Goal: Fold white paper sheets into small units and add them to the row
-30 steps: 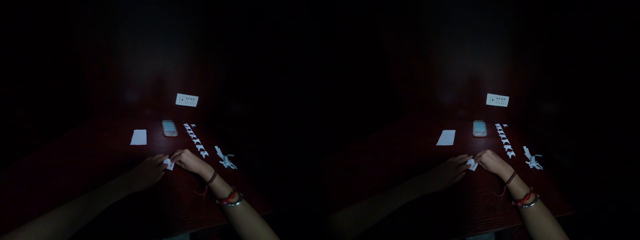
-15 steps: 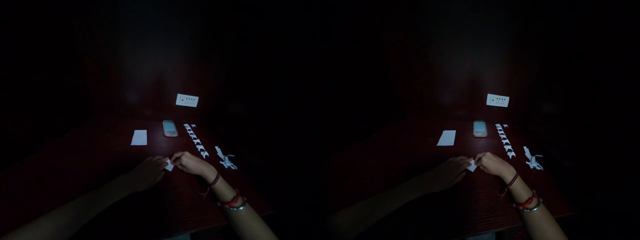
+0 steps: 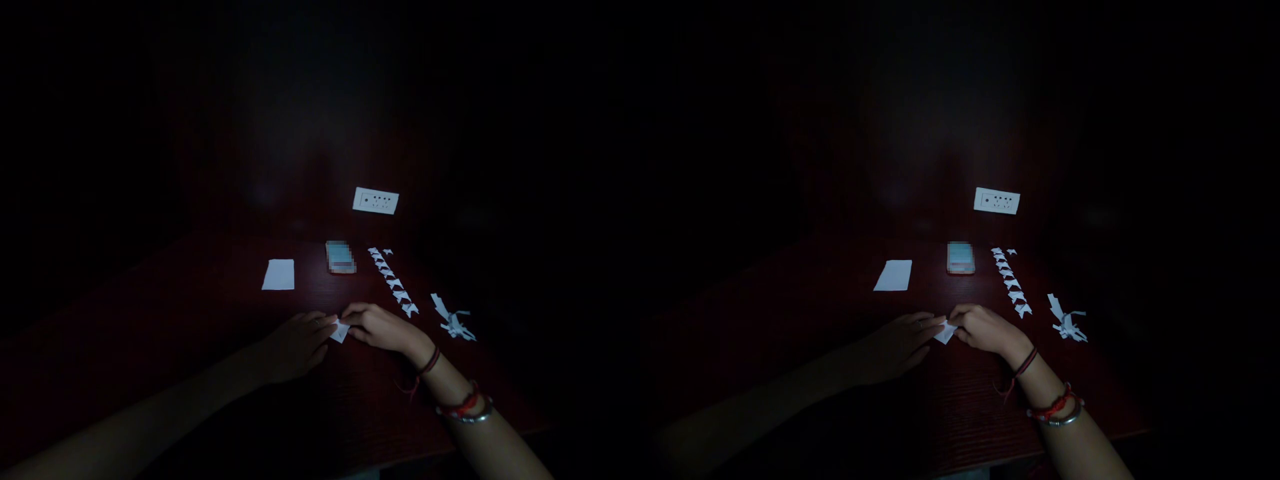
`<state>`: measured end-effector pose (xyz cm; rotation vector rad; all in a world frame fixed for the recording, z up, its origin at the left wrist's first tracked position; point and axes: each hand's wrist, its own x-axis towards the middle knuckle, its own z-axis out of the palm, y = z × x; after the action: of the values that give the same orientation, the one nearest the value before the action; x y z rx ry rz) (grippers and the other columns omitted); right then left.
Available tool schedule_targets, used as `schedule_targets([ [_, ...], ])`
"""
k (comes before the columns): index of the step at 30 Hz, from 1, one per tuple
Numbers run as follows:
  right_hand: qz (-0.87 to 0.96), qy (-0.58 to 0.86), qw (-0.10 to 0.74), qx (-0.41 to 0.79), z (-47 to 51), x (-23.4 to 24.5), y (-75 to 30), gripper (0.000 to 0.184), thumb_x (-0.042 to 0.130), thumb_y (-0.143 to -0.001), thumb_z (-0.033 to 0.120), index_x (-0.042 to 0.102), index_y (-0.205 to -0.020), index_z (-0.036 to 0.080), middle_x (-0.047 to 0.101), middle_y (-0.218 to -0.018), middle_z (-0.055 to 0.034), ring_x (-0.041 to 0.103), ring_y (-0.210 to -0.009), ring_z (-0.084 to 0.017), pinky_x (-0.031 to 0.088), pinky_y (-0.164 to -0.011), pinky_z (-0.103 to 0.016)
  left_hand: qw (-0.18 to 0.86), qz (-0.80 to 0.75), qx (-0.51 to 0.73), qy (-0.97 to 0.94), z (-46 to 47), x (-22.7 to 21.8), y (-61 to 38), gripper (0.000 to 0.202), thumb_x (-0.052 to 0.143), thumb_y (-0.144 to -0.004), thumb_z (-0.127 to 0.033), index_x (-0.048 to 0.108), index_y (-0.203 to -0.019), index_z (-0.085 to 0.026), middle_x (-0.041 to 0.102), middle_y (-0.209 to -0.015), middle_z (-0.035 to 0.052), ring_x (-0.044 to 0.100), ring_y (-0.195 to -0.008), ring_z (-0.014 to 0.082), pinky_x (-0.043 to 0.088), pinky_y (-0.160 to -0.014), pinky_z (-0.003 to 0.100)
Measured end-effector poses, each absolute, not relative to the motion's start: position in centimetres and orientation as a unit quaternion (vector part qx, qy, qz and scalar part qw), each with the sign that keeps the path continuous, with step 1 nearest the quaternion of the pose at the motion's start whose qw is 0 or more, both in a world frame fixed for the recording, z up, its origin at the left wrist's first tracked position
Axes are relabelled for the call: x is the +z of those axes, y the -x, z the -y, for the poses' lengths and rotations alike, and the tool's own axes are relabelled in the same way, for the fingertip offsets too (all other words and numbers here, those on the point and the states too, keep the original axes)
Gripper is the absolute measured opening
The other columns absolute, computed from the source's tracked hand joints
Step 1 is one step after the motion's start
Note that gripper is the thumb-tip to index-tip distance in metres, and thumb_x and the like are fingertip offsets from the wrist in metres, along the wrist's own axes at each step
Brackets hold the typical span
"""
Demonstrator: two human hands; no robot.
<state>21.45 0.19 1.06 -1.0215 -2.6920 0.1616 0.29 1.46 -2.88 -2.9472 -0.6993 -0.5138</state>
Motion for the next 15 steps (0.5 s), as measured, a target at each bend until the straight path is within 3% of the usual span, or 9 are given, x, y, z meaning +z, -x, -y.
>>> schedule_targets([
  [9,0.915,0.401,0.054,-0.006,0.5,1.5,-20.9,0.037,0.043,-0.072,0.010,0.050,-0.108,0.017,0.050,-0.103,-0.0065,0.048,-0.092,-0.015,0.039,-0.078,-0.024,0.040,0.238,-0.167,0.956,-1.2,-2.4,-0.4,0.040,0.039,-0.079,-0.021,0.035,-0.119,-0.017,0.040,-0.123,0.0038,0.031,-0.110,0.0237,0.031,-0.089,0.037],
  [15,0.902,0.429,0.055,-0.009,1.0,2.4,-21.0,0.034,0.043,-0.069,0.007,0.058,-0.097,0.020,0.057,-0.096,-0.0046,0.051,-0.091,-0.017,0.038,-0.075,-0.024,0.037,0.233,-0.187,0.954,-1.1,-2.2,-0.5,0.039,0.041,-0.078,-0.019,0.038,-0.117,-0.018,0.042,-0.120,0.0045,0.036,-0.105,0.0224,0.033,-0.087,0.036],
])
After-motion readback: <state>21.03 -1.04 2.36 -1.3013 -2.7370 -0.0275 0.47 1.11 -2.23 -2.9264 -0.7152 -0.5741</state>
